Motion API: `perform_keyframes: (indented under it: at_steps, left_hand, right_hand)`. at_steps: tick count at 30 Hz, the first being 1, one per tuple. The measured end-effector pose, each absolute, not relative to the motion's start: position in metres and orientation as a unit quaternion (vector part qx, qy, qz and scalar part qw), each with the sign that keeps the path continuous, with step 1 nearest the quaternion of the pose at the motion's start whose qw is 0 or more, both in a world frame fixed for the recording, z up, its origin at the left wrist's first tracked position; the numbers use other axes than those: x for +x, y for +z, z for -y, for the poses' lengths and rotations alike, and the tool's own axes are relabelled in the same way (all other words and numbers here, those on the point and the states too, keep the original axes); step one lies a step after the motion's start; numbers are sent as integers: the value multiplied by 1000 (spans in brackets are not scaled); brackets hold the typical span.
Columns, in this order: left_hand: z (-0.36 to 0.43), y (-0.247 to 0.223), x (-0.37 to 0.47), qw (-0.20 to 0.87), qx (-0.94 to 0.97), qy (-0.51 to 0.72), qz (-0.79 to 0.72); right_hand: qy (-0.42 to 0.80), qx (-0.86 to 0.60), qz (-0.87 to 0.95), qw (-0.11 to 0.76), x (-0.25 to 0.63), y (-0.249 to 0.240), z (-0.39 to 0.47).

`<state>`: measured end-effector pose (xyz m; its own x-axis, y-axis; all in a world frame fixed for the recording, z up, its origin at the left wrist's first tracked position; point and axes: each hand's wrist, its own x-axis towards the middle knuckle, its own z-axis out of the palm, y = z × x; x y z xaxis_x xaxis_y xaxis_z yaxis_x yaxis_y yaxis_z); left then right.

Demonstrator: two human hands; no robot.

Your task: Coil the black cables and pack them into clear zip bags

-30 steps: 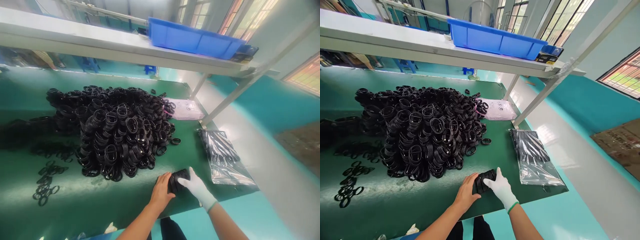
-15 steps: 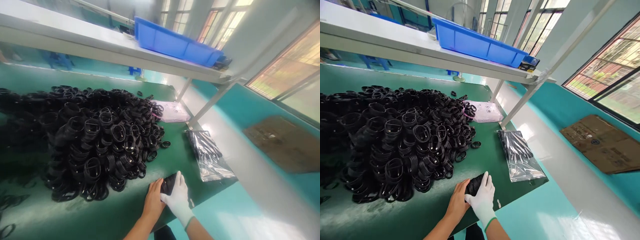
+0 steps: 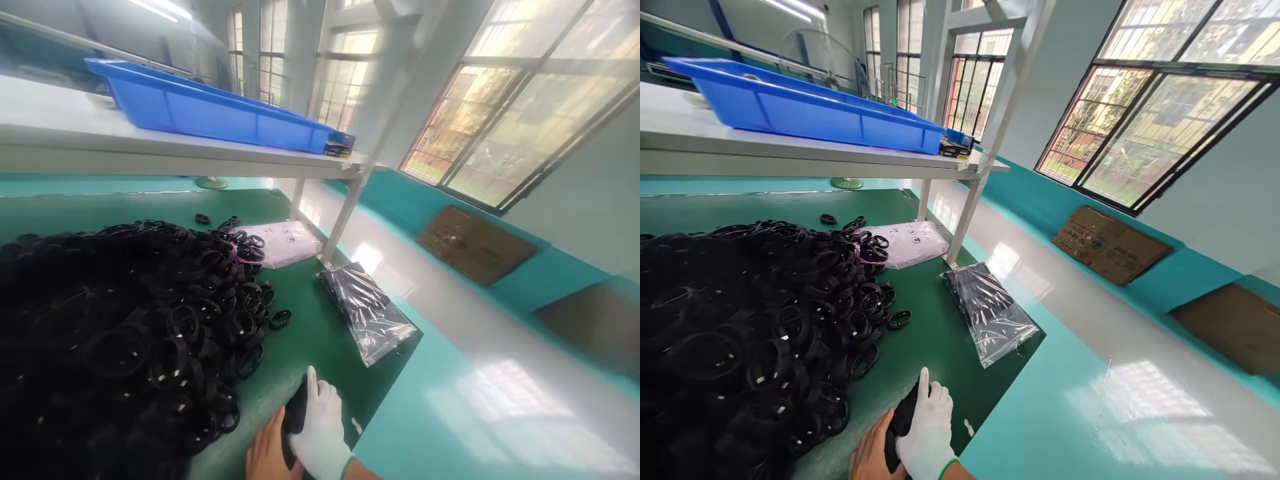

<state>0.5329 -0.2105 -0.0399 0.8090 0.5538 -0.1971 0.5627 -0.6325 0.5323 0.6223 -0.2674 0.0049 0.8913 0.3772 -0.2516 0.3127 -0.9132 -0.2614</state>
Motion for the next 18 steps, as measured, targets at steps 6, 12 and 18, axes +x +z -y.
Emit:
perform_keyframes:
  at_steps: [6, 12, 18]
  left_hand:
    - [231, 8, 568, 308, 922, 5, -236]
    - [276, 61, 664, 394, 910, 11, -132]
    - [359, 19, 793, 264, 959, 50, -91]
  right_hand:
    - [309, -885, 26, 347, 663, 44, 314]
    - [289, -732, -38, 616, 713, 62, 435]
    - [287, -613, -96, 730, 781, 39, 536]
